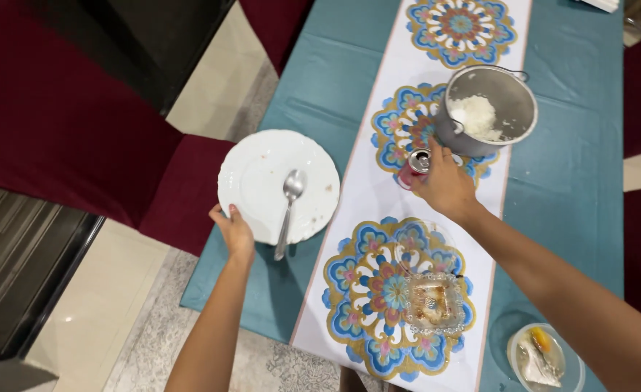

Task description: Clear dishes and food from the dining table, store leftovers in the fridge, and wipe the table down.

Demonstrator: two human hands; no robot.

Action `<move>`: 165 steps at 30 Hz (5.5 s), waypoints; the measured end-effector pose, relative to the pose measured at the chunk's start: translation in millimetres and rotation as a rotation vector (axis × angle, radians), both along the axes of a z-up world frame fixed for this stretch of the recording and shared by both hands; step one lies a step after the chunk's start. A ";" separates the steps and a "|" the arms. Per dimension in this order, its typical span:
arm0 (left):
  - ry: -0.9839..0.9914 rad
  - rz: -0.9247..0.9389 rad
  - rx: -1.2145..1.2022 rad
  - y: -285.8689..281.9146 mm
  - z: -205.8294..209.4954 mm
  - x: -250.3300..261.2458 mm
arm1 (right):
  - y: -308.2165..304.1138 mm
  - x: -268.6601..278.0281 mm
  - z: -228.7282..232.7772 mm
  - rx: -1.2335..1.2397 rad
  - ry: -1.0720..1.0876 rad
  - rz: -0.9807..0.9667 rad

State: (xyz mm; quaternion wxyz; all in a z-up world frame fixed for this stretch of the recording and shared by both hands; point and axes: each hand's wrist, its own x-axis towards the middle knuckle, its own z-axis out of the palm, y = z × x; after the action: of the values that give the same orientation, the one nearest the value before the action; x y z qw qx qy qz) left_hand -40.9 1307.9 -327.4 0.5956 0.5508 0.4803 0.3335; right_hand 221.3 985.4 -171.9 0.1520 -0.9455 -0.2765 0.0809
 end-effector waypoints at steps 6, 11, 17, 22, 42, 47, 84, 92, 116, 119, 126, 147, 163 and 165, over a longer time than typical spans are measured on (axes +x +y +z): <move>0.088 -0.211 0.194 -3.3 12.8 -4.4 | -25.3 9.8 -6.7 -0.350 0.151 -0.037; 0.165 -0.363 0.137 -17.0 60.7 -1.1 | -71.0 -4.6 -39.0 -0.423 0.612 0.186; 0.105 -0.469 0.094 -28.6 47.3 0.2 | -94.2 -42.3 -54.2 -0.365 0.582 0.582; 0.082 -0.508 0.091 -43.2 45.6 7.8 | -112.3 -30.6 -63.2 -0.317 0.568 0.632; 0.315 -0.741 -0.040 -87.3 72.9 32.5 | -56.7 -18.9 -85.2 0.437 0.859 0.061; 0.321 -0.769 -0.066 -83.9 78.6 23.2 | -35.4 -39.7 -59.8 0.349 0.893 0.052; 0.626 -0.778 0.386 -56.2 47.0 26.4 | -134.2 15.8 -80.3 0.079 0.316 -0.106; 0.244 -1.009 0.338 -99.9 103.9 77.7 | -92.8 2.9 -12.8 0.534 0.545 -0.049; 0.263 -1.328 0.935 -97.9 183.6 -10.8 | 20.7 -80.7 36.6 0.437 0.313 0.589; 0.310 -1.325 1.004 -102.2 183.2 -20.0 | 30.0 -97.5 47.1 0.339 0.189 0.820; 0.309 -1.219 0.780 -98.1 193.3 -17.4 | 41.9 -107.5 41.3 0.138 0.223 0.821; 0.218 -0.939 0.579 -95.6 190.8 9.8 | -8.2 -89.0 28.3 0.321 -0.086 0.796; 0.276 -1.367 0.393 -330.0 145.3 110.2 | -281.6 -91.0 38.1 0.319 -0.290 0.574; 0.237 -1.417 0.548 -369.5 120.1 115.0 | -324.9 -101.9 26.1 0.200 -0.330 0.619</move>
State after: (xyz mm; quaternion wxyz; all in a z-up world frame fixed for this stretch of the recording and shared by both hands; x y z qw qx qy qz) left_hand 74.1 938.4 -207.2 0.4537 0.8870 -0.0264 -0.0818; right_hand 119.4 660.5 -145.8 0.1654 -0.7979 -0.5768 -0.0581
